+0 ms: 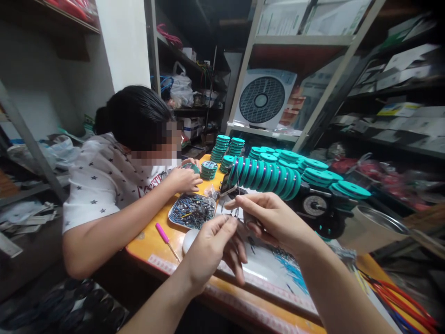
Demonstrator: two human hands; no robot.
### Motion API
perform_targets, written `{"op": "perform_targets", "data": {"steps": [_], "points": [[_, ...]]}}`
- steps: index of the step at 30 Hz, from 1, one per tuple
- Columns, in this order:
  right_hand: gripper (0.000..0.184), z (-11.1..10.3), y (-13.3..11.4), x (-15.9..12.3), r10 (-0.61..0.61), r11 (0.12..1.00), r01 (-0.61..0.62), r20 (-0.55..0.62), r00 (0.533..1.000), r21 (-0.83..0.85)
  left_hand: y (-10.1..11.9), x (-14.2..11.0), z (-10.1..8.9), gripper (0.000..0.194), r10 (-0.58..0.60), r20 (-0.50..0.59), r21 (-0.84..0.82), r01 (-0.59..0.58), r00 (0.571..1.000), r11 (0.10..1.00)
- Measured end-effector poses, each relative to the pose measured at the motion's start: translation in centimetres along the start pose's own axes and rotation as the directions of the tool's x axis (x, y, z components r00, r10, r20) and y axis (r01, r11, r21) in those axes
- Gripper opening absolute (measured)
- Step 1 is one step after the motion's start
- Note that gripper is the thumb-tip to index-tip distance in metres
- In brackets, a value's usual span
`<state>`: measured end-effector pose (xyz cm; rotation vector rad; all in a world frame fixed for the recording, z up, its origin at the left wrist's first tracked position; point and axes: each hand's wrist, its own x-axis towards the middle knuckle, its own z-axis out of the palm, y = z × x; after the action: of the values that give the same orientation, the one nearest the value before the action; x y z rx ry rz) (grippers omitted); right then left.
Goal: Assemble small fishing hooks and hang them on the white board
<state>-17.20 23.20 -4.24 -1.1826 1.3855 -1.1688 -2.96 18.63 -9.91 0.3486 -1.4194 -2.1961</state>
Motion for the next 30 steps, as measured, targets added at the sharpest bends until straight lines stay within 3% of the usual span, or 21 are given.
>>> {"op": "perform_targets", "data": {"steps": [3, 6, 9, 12, 17, 24, 30], "points": [[0.03, 0.4, 1.0, 0.3, 0.0, 0.965, -0.015, 0.057, 0.998, 0.263, 0.0, 0.1, -0.2, 0.027, 0.02, -0.017, 0.019, -0.019, 1.0, 1.0], [0.029, 1.1, 1.8, 0.7, 0.013, 0.83, -0.08, 0.123, 0.992, 0.552, -0.3, 0.0, -0.4, 0.025, 0.078, -0.061, -0.045, -0.081, 0.995, 0.996], [0.035, 2.2, 1.9, 1.1, 0.067, 0.727, -0.123, 0.109, 0.992, 0.676, -0.7, -0.1, -0.4, 0.023, 0.079, -0.126, -0.148, -0.097, 0.989, 0.984], [0.038, 3.0, 1.8, 1.4, 0.142, 0.686, -0.127, 0.04, 0.989, 0.716, -1.1, -0.3, -0.2, 0.025, 0.041, -0.153, -0.224, -0.075, 0.987, 0.972], [0.037, 3.2, 1.7, 1.5, 0.178, 0.699, -0.109, -0.025, 0.984, 0.707, -1.9, -1.0, 0.2, 0.026, -0.019, -0.153, -0.294, -0.028, 0.988, 0.955], [0.037, 2.6, 2.3, 1.4, 0.126, 0.734, -0.097, 0.006, 0.992, 0.672, -2.3, -1.5, 0.3, 0.027, -0.052, -0.117, -0.415, -0.001, 0.992, 0.91], [0.036, 2.5, 2.6, 1.5, 0.101, 0.745, -0.09, 0.022, 0.995, 0.661, -2.1, -1.4, 0.1, 0.017, -0.079, -0.119, -0.45, 0.017, 0.99, 0.893]]}}
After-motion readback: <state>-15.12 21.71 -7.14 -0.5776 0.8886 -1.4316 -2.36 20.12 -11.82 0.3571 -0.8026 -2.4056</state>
